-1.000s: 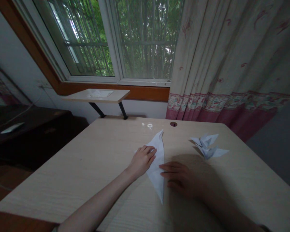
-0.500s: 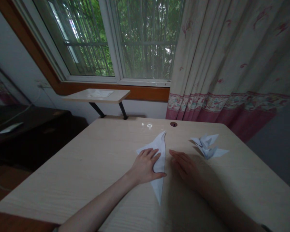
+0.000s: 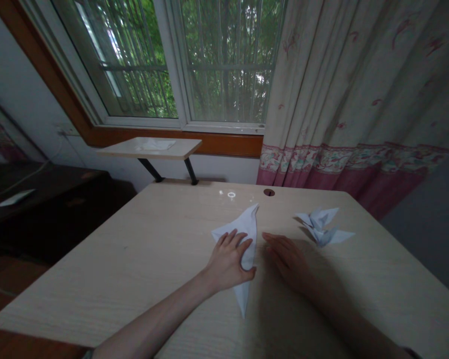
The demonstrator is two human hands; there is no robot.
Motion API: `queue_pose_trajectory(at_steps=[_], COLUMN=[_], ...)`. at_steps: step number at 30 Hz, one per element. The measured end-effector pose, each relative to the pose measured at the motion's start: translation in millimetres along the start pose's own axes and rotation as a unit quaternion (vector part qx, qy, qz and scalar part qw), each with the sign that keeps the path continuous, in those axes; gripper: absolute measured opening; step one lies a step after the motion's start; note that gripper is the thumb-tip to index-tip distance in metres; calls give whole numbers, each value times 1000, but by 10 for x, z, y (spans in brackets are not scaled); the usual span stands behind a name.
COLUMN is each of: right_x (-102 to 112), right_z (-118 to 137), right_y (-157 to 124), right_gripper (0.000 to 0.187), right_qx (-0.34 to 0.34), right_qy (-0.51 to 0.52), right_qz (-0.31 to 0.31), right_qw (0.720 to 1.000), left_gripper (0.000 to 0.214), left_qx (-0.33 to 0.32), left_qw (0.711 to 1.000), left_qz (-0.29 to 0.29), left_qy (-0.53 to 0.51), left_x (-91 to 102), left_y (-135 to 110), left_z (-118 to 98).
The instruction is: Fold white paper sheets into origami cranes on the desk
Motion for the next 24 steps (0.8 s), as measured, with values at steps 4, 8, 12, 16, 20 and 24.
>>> queue_pose_trajectory(at_steps=[4, 8, 12, 16, 20, 24], right_x=[-1, 0, 5, 7, -20, -43], right_z=[-4, -23, -78, -134, -157, -171], right_y=[10, 12, -1, -11, -2, 3], right_gripper=[42, 42, 43, 43, 43, 45], right_qx=[4, 0, 5, 8, 5, 6], right_qy=[-1, -9, -35, -49, -47, -51], right_qz=[0, -11, -35, -62, -71, -81], right_qw=[1000, 1000, 999, 997, 996, 995], left_gripper=[66, 61, 63, 66, 66, 64], left_qx=[-24, -38, -47, -57, -60, -60], left_qw=[999, 999, 999, 998, 998, 998], left_qz=[-25, -29, -5, 5, 1, -11], left_qy=[-5, -4, 0, -3, -4, 4], left_x=[27, 102, 147, 111, 45, 14], left_y=[-4, 3, -5, -19, -15, 2], left_z=[14, 33, 44, 62, 90, 115])
Point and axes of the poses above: each hand's wrist, its own y-axis towards the middle knuckle, its own x-axis out of the back of the hand, z = x × y, the point moved 1 cm from there along y, towards the middle knuckle, and after that the axes turned 12 degrees about y, right-handed, at the moved point
